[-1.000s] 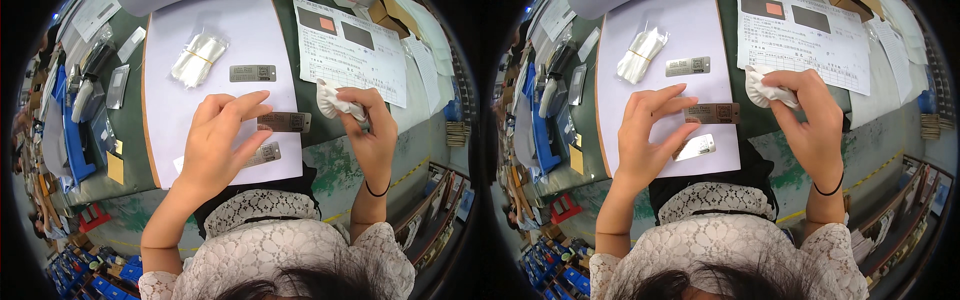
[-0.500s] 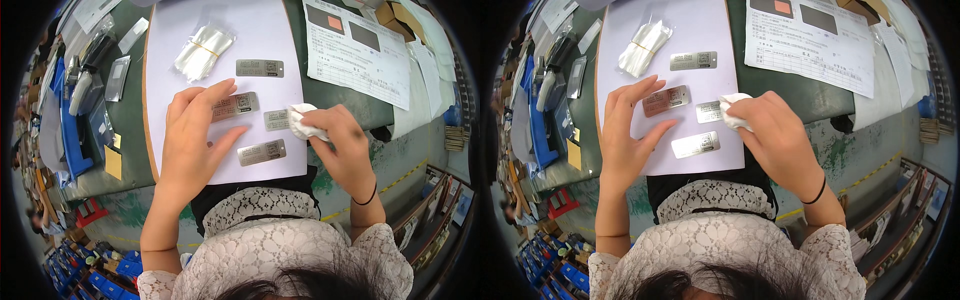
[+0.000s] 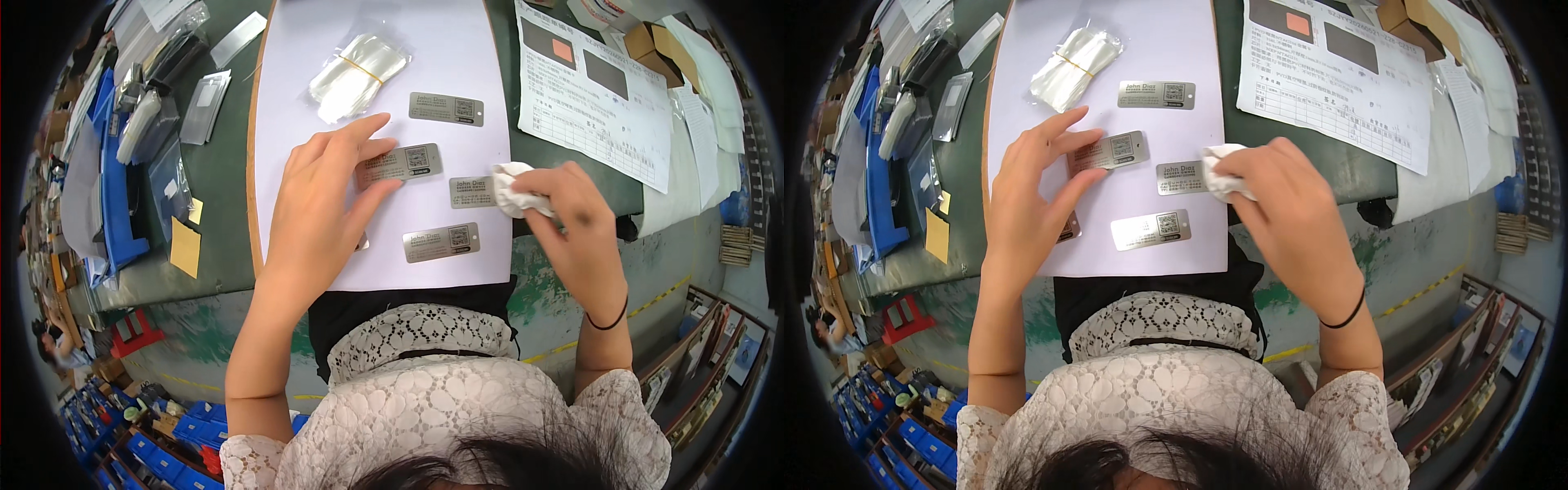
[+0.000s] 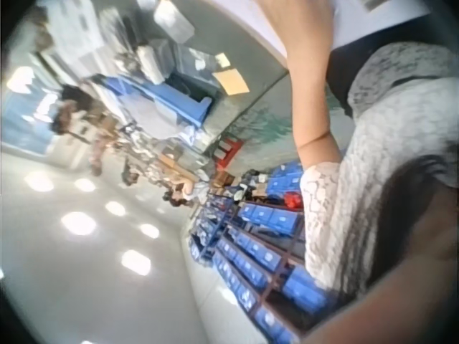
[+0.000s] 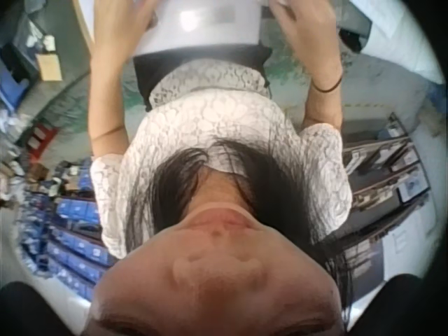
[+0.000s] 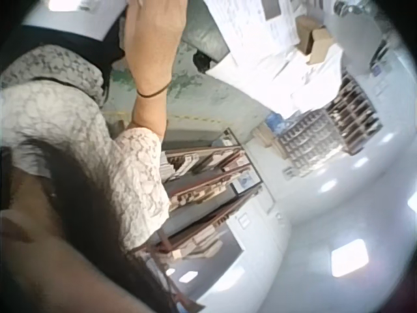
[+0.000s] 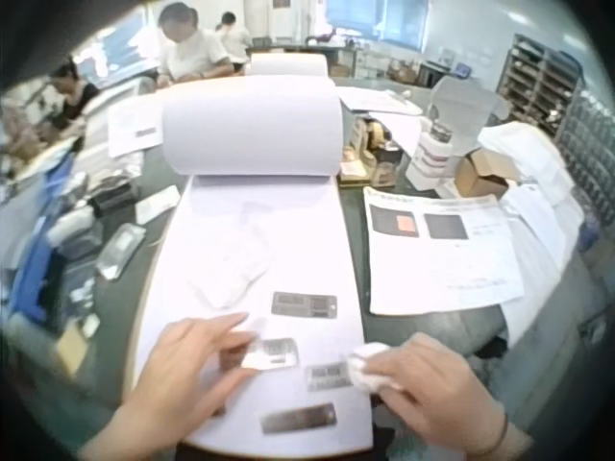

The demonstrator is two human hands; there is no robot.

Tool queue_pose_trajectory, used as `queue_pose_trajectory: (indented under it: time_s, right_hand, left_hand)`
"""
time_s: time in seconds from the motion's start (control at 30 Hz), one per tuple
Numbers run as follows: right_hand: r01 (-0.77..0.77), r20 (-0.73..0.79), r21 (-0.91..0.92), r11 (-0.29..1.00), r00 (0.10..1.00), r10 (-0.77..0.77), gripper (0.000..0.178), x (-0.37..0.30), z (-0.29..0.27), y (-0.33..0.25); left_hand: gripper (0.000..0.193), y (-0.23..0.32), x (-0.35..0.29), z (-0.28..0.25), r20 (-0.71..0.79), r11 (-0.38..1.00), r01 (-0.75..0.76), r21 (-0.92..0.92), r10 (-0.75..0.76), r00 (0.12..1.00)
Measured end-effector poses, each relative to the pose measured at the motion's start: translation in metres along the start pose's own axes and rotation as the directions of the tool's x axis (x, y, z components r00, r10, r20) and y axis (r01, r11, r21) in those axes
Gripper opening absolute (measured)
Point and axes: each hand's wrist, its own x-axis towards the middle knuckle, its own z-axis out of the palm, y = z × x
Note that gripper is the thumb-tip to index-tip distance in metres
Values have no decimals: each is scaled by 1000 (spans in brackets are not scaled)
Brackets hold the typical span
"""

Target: Inspecting, cleaning, and packaging small engraved metal nameplates at a workstation.

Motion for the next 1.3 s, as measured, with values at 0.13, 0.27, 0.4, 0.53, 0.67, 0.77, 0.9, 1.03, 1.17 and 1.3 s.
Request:
queue_pose_trajectory:
  time_s: [0.13, 0.27, 0.4, 0.53, 0.67, 0.77, 0.9, 1.03, 1.17, 1.3]
  right_hand:
    - [-88, -41, -34, 996, 995, 86, 28, -5, -8, 1]
    - [-56, -170, -40, 998, 984, 48, 30, 0, -10, -7]
    - [-63, -179, 130, 990, 980, 86, 32, 15, 1, -25]
    - [140, -82, 202, 969, 989, -126, 34, 42, 28, -46]
    - [257, 52, 244, 935, 959, -277, 34, 72, 59, -70]
    - [254, 150, 234, 938, 944, -293, 32, 87, 76, -83]
    - [300, 203, 107, 948, 927, -316, 26, 98, 100, -86]
    - [395, 139, 182, 900, 896, -421, 24, 108, 125, -98]
    - [361, 225, 175, 916, 891, -394, 25, 107, 120, -102]
    - [256, 272, 61, 965, 926, -263, 23, 93, 96, -93]
  left_hand:
    - [51, 0, -1, -3, -41, 1000, 0, -1, 0, 999]
    - [51, -2, -7, -18, -151, 1000, 13, -7, -14, 989]
    - [52, -20, -30, -40, -198, 993, 119, -13, -119, 973]
    - [57, -33, -51, -53, -64, 965, 261, -28, -263, 963]
    - [56, -40, -63, -57, -141, 972, 224, -76, -233, 962]
    - [52, -53, -77, -61, -288, 966, 232, -115, -256, 923]
    - [45, -65, -96, -73, -370, 938, 301, -173, -346, 863]
    - [43, -68, -100, -76, -386, 915, 309, -261, -392, 835]
    - [42, -67, -97, -79, -410, 929, 263, -261, -354, 841]
    - [41, -65, -92, -82, -431, 939, 244, -244, -330, 840]
